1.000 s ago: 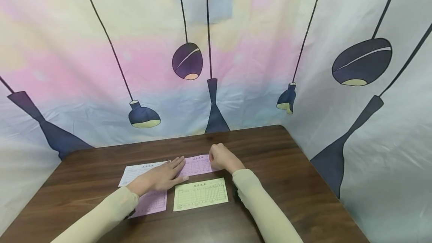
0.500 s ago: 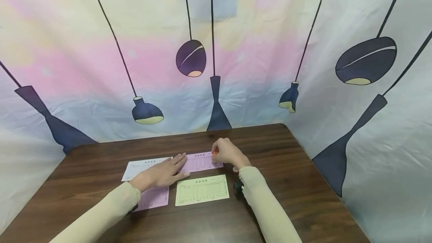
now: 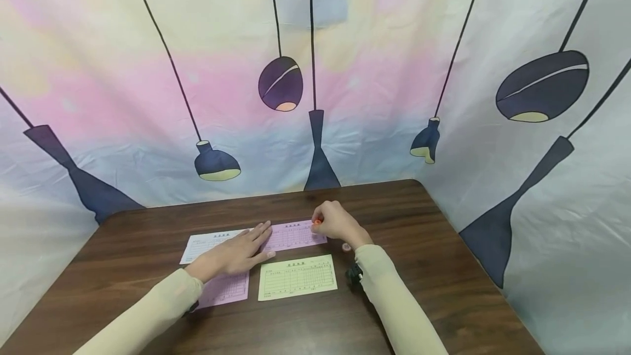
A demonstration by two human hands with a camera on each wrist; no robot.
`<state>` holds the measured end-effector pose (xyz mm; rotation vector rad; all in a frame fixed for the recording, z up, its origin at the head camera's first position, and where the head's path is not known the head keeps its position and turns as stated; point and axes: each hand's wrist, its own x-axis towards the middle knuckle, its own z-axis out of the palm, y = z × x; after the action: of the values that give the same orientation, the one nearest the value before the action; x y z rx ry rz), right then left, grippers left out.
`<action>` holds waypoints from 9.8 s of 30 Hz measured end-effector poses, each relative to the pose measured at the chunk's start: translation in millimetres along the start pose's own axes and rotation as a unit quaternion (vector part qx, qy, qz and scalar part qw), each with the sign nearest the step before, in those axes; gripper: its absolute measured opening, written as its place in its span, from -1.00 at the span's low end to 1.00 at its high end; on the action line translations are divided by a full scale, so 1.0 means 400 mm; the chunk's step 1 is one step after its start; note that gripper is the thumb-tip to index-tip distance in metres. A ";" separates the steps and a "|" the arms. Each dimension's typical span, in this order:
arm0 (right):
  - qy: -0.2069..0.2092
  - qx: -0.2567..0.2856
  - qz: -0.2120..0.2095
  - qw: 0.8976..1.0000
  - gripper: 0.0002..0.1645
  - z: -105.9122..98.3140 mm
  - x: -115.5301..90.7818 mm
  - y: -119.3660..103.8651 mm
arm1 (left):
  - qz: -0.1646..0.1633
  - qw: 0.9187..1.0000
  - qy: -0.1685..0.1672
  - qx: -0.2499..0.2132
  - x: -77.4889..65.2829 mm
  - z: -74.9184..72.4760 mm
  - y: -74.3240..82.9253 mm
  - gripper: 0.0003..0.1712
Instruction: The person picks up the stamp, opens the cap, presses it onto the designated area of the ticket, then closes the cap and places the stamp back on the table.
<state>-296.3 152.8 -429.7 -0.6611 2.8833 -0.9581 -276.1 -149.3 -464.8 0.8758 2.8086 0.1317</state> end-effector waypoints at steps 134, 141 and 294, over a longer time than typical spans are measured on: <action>-0.129 -0.128 -0.185 0.966 -0.66 0.300 0.013 -0.375 | -0.024 0.995 0.096 0.021 -0.475 0.081 -0.173 0.07; -0.123 -0.143 -0.177 0.966 -0.63 0.302 0.018 -0.391 | -0.026 0.994 0.104 0.014 -0.477 0.073 -0.178 0.07; -0.048 0.030 -0.117 0.992 -0.92 0.018 -0.269 -0.097 | 0.110 0.992 0.034 0.052 -0.254 0.015 0.135 0.23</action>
<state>-182.5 164.4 -423.9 -1.0269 2.7249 -1.0027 -163.0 -162.8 -446.6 1.2274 2.7933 0.0467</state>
